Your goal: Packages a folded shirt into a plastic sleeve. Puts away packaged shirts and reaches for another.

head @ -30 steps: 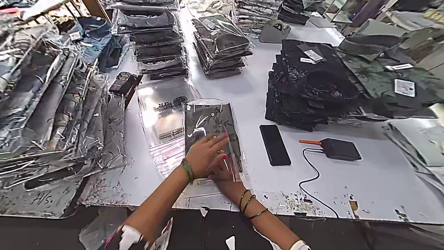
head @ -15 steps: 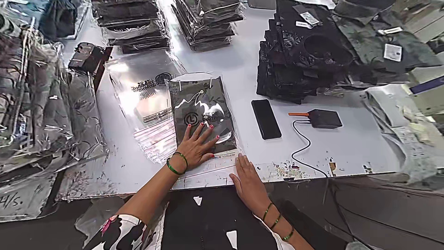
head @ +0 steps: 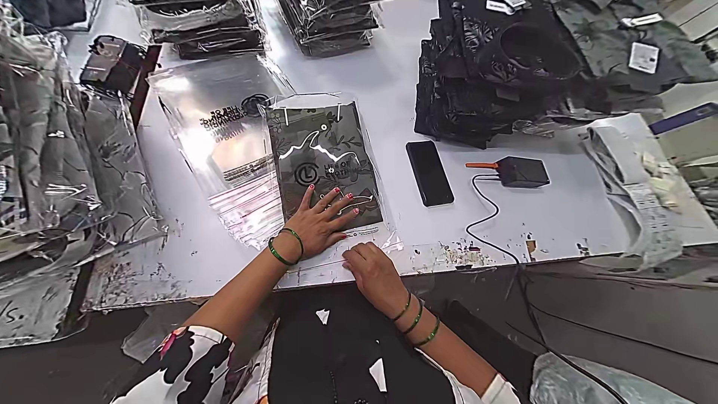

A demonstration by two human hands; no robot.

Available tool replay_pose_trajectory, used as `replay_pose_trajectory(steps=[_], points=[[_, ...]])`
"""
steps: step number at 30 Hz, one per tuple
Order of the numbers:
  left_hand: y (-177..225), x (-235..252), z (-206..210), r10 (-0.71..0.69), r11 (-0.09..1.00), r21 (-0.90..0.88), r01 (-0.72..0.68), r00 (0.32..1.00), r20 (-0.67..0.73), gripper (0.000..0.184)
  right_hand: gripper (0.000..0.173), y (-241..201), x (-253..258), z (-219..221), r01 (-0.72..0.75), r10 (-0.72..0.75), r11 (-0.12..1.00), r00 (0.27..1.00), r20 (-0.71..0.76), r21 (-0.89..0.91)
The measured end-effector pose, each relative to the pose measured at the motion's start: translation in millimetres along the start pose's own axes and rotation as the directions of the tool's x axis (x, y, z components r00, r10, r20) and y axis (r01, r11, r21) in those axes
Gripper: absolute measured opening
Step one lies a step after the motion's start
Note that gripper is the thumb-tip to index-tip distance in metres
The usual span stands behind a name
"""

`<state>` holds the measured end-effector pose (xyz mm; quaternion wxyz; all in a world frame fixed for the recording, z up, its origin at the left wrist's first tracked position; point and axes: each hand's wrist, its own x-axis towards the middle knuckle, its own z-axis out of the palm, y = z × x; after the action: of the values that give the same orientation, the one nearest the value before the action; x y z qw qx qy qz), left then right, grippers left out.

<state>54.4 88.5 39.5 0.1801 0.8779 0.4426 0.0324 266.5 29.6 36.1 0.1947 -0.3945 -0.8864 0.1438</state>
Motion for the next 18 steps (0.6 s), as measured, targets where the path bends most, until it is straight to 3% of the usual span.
replay_pose_trajectory(steps=[5, 7, 9, 11, 13, 16, 18], points=[[-3.5, -0.5, 6.3, 0.026, 1.0, 0.009, -0.025, 0.996, -0.08, 0.054, 0.021, 0.2, 17.7, 2.5, 0.033, -0.031, 0.999, 0.995, 0.094, -0.016], [-3.2, -0.2, 5.0, 0.013, 1.0, 0.01, -0.013, 0.998, -0.062, 0.055, 0.019, -7.8, 2.8, -13.6, 0.105, -0.118, 0.992, 0.96, 0.254, 0.066], [-3.4, -0.7, 4.1, 0.008, 1.0, 0.003, -0.007, 0.998, -0.057, 0.054, 0.027, -9.4, -23.4, -25.6, 0.151, -0.187, 0.976, 0.949, 0.255, 0.155], [-3.5, -0.9, 6.0, 0.018, 1.0, 0.008, -0.017, 0.996, -0.09, 0.054, 0.033, -0.3, -33.2, -35.1, 0.086, -0.103, 0.984, 0.989, 0.108, 0.156], [-2.9, -1.2, 7.1, 0.021, 1.0, 0.019, -0.019, 0.997, -0.074, 0.055, 0.024, 8.3, -23.3, -36.3, -0.009, 0.004, 0.994, 0.999, 0.047, 0.109], [-1.6, 0.1, 2.2, 0.0, 1.0, 0.02, 0.0, 1.0, -0.024, 0.055, 0.024, 8.7, 4.8, -22.9, -0.074, 0.061, 0.995, 0.986, 0.156, 0.073], [-0.8, -0.3, 0.0, -0.017, 1.0, 0.015, 0.017, 1.0, -0.001, 0.056, 0.025, 7.0, 15.7, -12.7, -0.041, 0.033, 0.998, 0.983, 0.182, 0.042]])
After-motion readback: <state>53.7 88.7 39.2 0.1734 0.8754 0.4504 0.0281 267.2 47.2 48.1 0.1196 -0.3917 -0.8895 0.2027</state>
